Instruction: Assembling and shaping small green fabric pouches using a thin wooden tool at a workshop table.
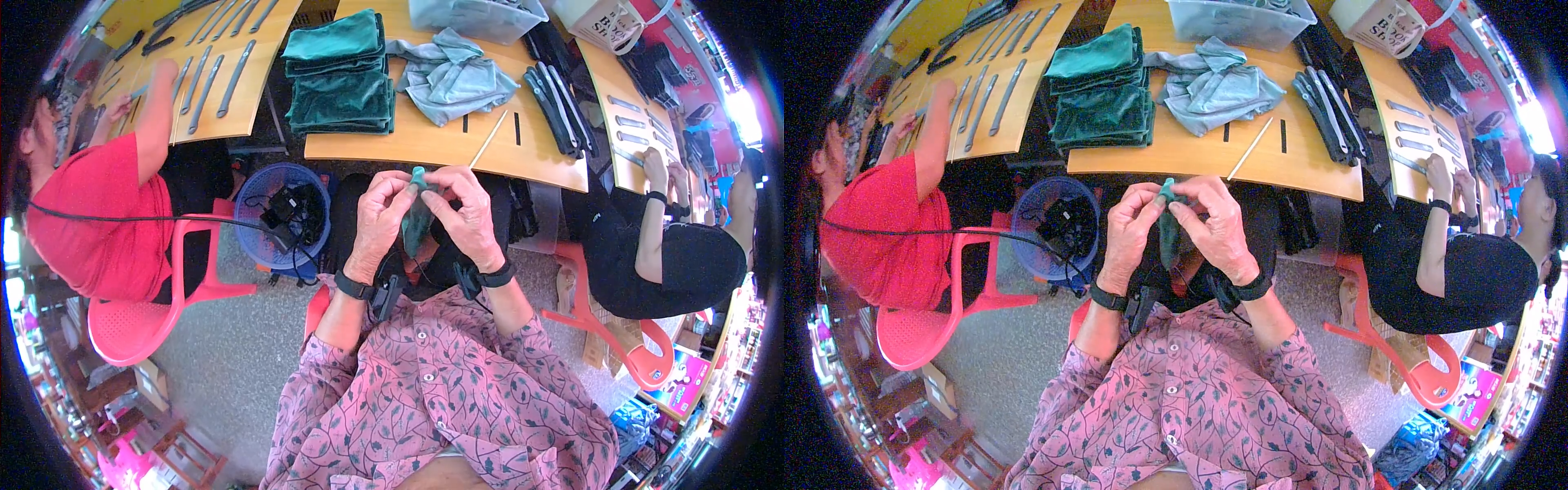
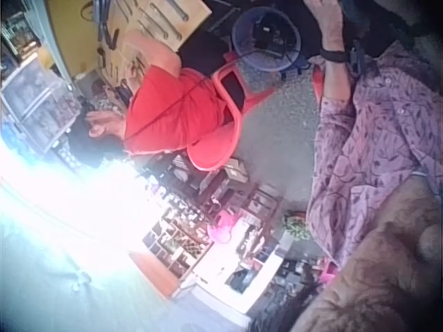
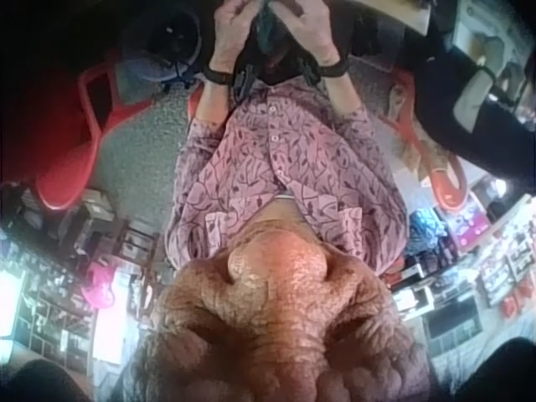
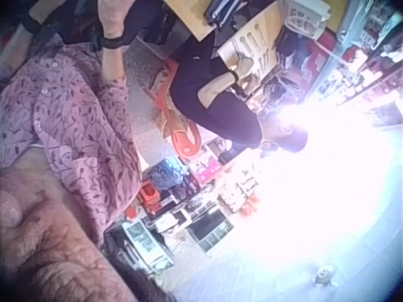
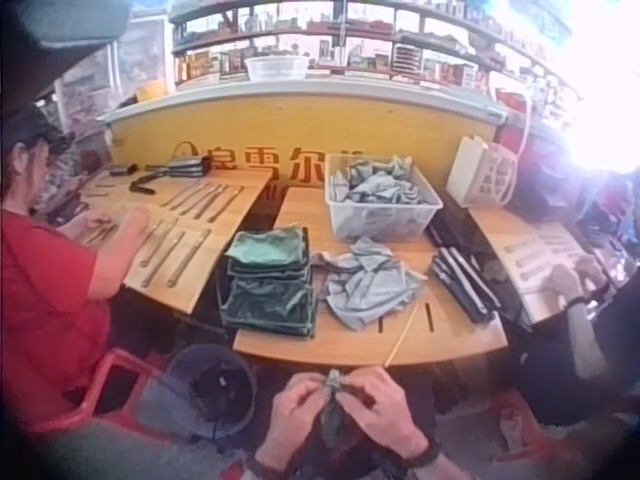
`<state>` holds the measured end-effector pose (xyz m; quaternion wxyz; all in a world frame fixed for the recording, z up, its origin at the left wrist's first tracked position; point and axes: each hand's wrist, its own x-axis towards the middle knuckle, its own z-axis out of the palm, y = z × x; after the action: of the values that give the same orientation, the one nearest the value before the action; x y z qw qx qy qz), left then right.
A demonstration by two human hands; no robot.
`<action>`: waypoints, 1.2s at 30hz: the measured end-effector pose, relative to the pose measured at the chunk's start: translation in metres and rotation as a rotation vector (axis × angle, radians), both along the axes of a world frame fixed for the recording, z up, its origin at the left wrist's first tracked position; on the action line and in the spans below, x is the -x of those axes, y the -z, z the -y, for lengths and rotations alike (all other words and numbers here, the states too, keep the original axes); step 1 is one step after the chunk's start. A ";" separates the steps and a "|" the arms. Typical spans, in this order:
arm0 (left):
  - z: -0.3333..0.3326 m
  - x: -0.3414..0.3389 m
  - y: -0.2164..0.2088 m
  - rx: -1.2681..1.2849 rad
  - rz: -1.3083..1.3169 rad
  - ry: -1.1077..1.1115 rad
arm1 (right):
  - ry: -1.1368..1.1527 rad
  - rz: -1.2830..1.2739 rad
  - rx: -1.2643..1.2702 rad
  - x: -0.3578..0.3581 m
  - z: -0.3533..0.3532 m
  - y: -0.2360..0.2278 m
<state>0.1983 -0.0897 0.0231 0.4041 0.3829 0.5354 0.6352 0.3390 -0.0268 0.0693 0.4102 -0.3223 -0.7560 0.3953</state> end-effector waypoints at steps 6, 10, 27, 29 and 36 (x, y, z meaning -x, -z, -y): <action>0.000 -0.002 0.008 0.070 0.097 0.086 | 0.080 0.092 0.007 -0.003 -0.003 0.020; 0.001 -0.007 0.013 0.027 0.013 0.022 | 0.158 0.042 0.244 0.000 0.002 0.021; 0.009 0.000 0.010 0.128 0.276 0.202 | 0.234 -0.176 0.298 -0.012 -0.019 0.042; 0.008 0.002 0.009 0.071 0.632 0.184 | 0.218 -0.183 0.394 -0.016 -0.021 0.047; 0.006 0.000 0.005 0.032 0.793 0.083 | -0.076 -0.261 0.895 -0.019 -0.014 0.042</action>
<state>0.1985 -0.0953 0.0180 0.6107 0.1232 0.3317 0.7084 0.3582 -0.0126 0.0274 0.3079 -0.3874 -0.4646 0.7343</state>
